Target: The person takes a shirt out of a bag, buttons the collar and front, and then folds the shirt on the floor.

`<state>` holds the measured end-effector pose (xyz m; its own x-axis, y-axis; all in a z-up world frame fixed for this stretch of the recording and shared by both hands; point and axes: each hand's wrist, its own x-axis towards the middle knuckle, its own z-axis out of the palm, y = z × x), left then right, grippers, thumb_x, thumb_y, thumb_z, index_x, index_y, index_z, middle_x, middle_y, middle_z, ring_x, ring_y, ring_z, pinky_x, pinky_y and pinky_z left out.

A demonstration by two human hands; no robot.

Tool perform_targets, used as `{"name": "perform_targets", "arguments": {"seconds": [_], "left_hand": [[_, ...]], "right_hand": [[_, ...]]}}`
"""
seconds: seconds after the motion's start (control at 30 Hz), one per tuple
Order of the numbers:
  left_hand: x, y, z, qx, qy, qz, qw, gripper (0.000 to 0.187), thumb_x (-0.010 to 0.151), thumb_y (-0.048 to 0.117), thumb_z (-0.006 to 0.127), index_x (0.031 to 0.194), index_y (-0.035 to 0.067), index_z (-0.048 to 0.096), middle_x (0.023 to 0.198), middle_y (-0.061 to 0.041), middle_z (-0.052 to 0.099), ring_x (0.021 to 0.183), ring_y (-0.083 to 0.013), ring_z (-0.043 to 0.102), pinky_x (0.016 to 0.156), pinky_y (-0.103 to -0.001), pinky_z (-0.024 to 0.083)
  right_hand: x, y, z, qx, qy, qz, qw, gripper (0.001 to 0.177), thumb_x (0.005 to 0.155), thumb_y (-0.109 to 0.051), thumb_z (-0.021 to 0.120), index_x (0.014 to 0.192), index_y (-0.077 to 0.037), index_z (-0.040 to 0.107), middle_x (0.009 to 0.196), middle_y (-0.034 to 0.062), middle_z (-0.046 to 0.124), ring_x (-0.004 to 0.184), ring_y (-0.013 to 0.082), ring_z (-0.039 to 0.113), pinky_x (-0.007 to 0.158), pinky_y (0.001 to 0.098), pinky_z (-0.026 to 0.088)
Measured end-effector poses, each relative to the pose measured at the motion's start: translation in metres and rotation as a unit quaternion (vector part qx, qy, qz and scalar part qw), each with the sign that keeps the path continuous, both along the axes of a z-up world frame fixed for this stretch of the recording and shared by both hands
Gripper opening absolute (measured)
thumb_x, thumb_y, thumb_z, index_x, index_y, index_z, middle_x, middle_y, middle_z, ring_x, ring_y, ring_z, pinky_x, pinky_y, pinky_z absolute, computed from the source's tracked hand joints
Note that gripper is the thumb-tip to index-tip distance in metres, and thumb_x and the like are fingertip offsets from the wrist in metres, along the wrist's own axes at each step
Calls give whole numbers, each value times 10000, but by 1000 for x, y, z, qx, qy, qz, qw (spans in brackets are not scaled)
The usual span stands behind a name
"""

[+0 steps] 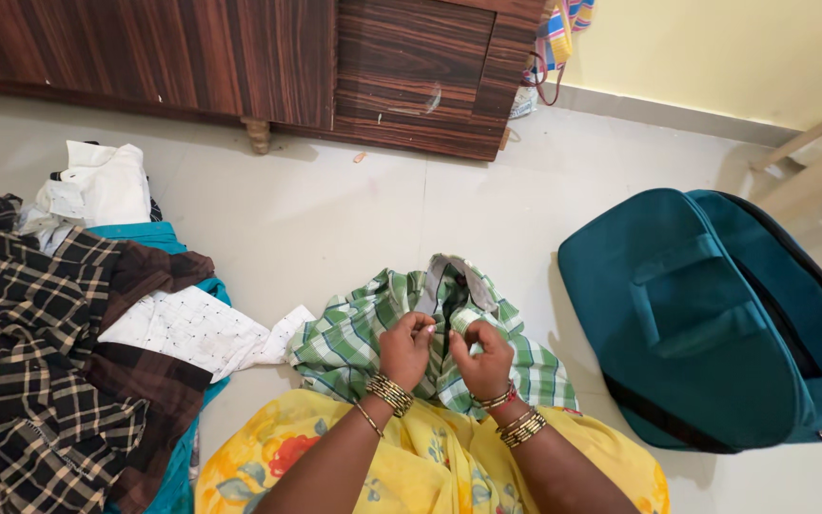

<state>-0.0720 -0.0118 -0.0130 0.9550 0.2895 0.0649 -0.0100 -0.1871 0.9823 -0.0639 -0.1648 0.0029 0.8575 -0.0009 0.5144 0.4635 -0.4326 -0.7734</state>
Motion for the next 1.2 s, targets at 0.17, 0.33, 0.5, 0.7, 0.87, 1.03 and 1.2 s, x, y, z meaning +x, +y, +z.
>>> {"name": "perform_targets", "arguments": {"seconds": [0.17, 0.33, 0.5, 0.7, 0.87, 1.03, 1.2], "left_hand": [[5, -5, 0, -9, -8, 7, 1000, 109, 887, 63, 720, 992, 39, 734, 864, -75, 785, 744, -155, 769, 660, -303, 598], [5, -9, -17, -121, 2, -9, 993, 97, 910, 30, 685, 1002, 16, 714, 866, -61, 786, 764, -106, 748, 689, -275, 618], [5, -9, -23, -120, 5, -3, 993, 91, 914, 5, 683, 998, 4, 717, 850, -46, 784, 742, -88, 738, 686, -254, 604], [3, -8, -29, -134, 5, -10, 991, 76, 918, 5, 684, 988, 7, 715, 835, -52, 777, 714, -80, 713, 670, -244, 593], [5, -8, -39, -162, 5, -8, 987, 73, 911, 2, 693, 980, 5, 719, 830, -38, 770, 705, -65, 703, 663, -237, 587], [5, -5, -43, -111, -8, 17, 994, 89, 876, -15, 728, 962, 5, 740, 831, -31, 763, 707, -64, 671, 661, -237, 551], [5, -6, -38, -126, -3, 16, 992, 96, 873, 15, 745, 969, 24, 745, 844, -27, 772, 715, -63, 679, 668, -234, 555]], "right_hand": [[7, 9, -9, -77, 4, 12, 997, 189, 806, -126, 805, 818, -41, 637, 695, 57, 661, 578, 125, 645, 538, 280, 518], [10, 6, -15, -39, 96, 13, 995, 191, 829, -155, 806, 837, -35, 657, 685, 55, 704, 588, 95, 679, 545, 267, 535], [10, 4, -20, -13, 139, 27, 990, 194, 849, -161, 803, 840, -18, 672, 661, 45, 701, 589, 64, 639, 533, 260, 519], [15, 0, -40, 97, 267, 75, 956, 161, 898, -132, 767, 857, 2, 688, 684, 26, 713, 617, 61, 627, 553, 246, 504], [21, -9, -57, 209, 307, 184, 910, 124, 936, -72, 706, 889, 35, 662, 803, 90, 745, 729, 128, 710, 673, 281, 589], [27, -17, -61, 230, 333, 223, 887, 88, 942, -38, 632, 932, 43, 666, 839, 101, 756, 771, 149, 737, 729, 299, 618], [30, -17, -55, 214, 332, 228, 890, 92, 949, -40, 637, 943, 42, 678, 844, 103, 767, 753, 151, 739, 701, 302, 620]]}}
